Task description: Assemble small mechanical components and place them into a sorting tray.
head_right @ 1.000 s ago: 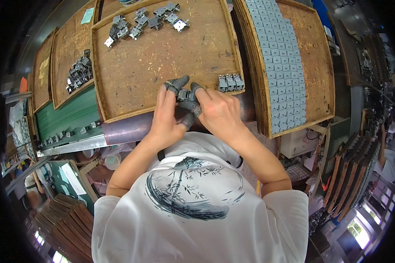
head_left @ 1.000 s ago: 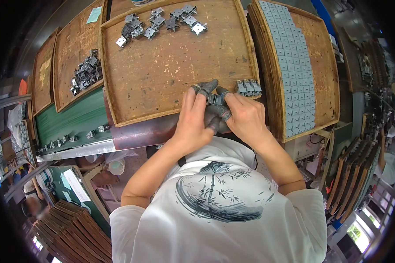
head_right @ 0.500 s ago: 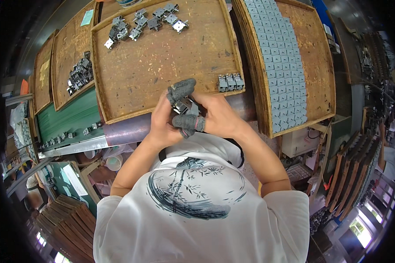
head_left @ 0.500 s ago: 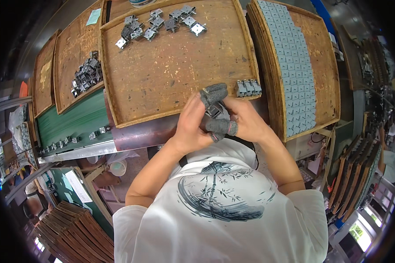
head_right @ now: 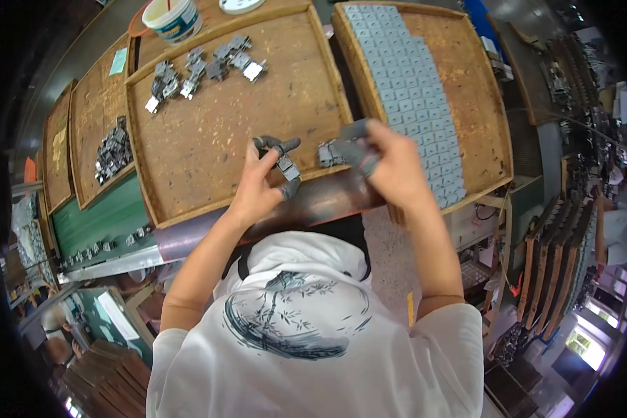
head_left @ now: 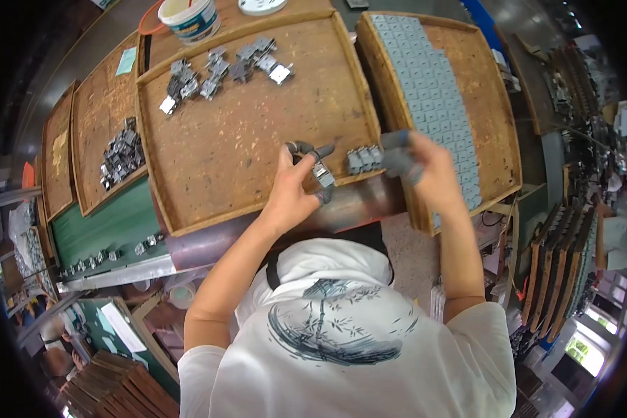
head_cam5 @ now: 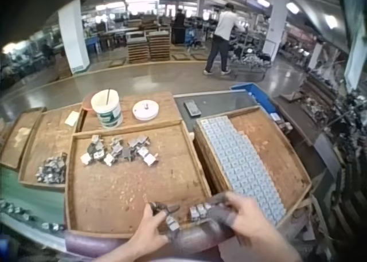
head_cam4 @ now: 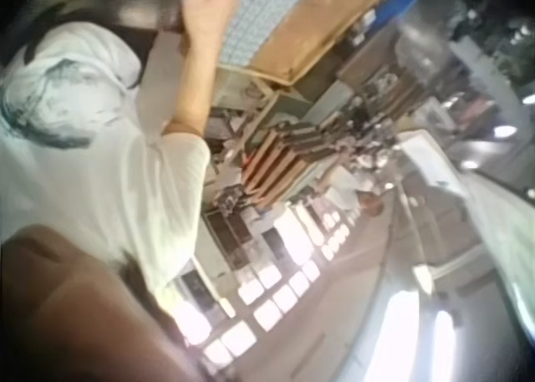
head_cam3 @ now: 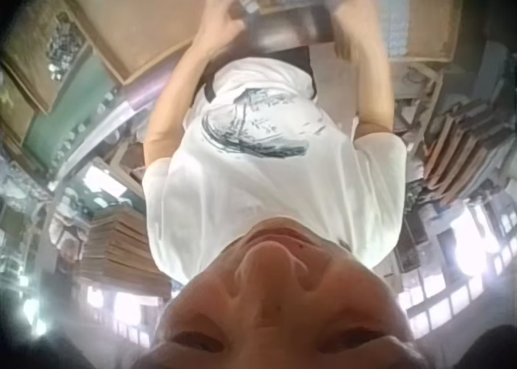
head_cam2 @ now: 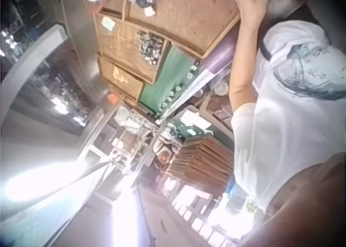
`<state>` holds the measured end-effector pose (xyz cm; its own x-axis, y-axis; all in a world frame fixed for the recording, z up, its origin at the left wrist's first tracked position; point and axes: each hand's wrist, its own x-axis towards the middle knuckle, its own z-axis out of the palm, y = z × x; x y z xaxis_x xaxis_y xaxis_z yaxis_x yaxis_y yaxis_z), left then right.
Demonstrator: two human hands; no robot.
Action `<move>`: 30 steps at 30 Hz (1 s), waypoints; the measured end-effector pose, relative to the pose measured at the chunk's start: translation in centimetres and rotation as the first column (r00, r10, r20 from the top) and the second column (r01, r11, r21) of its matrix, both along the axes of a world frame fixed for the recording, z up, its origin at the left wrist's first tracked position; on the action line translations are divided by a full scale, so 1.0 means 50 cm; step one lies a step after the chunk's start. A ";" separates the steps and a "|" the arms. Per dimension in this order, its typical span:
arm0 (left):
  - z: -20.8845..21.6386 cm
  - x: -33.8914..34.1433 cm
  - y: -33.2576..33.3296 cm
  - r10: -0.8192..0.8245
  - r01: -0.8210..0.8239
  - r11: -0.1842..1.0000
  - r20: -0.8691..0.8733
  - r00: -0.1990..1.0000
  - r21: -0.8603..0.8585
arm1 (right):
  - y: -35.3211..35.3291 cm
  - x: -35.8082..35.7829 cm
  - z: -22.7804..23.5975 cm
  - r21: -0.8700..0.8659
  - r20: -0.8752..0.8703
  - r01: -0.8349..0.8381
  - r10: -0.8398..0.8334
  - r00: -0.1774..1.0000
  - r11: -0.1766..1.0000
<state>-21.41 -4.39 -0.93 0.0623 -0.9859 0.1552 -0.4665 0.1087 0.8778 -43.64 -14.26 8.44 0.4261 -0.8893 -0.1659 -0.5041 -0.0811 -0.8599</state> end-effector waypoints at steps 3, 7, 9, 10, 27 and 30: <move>-0.072 -0.001 -0.050 -0.067 0.080 0.984 -0.084 0.994 0.160 | -0.124 -0.088 0.019 -0.003 0.129 0.143 -0.141 0.982 0.990; -0.075 -0.022 -0.102 -0.156 0.200 0.901 -0.144 0.977 0.386 | -0.313 -0.183 -0.004 -0.086 0.041 0.354 -0.352 0.935 0.931; -0.070 -0.027 -0.110 -0.171 0.227 0.887 -0.169 0.971 0.403 | -0.405 -0.201 -0.032 -0.141 0.009 0.421 -0.425 0.905 0.896; -0.070 -0.028 -0.108 -0.173 0.245 0.863 -0.198 0.965 0.441 | -0.449 -0.201 -0.051 -0.224 -0.078 0.404 -0.430 0.899 0.887; -0.008 0.244 0.261 0.732 -0.753 0.648 0.366 0.575 -0.114 | -0.766 -0.300 -0.281 -0.040 0.279 0.072 -0.058 0.959 0.997; 0.004 0.364 0.341 0.781 -0.946 0.316 0.547 0.303 0.072 | -0.801 -0.424 -0.282 -0.701 -0.072 0.129 -0.250 0.966 0.702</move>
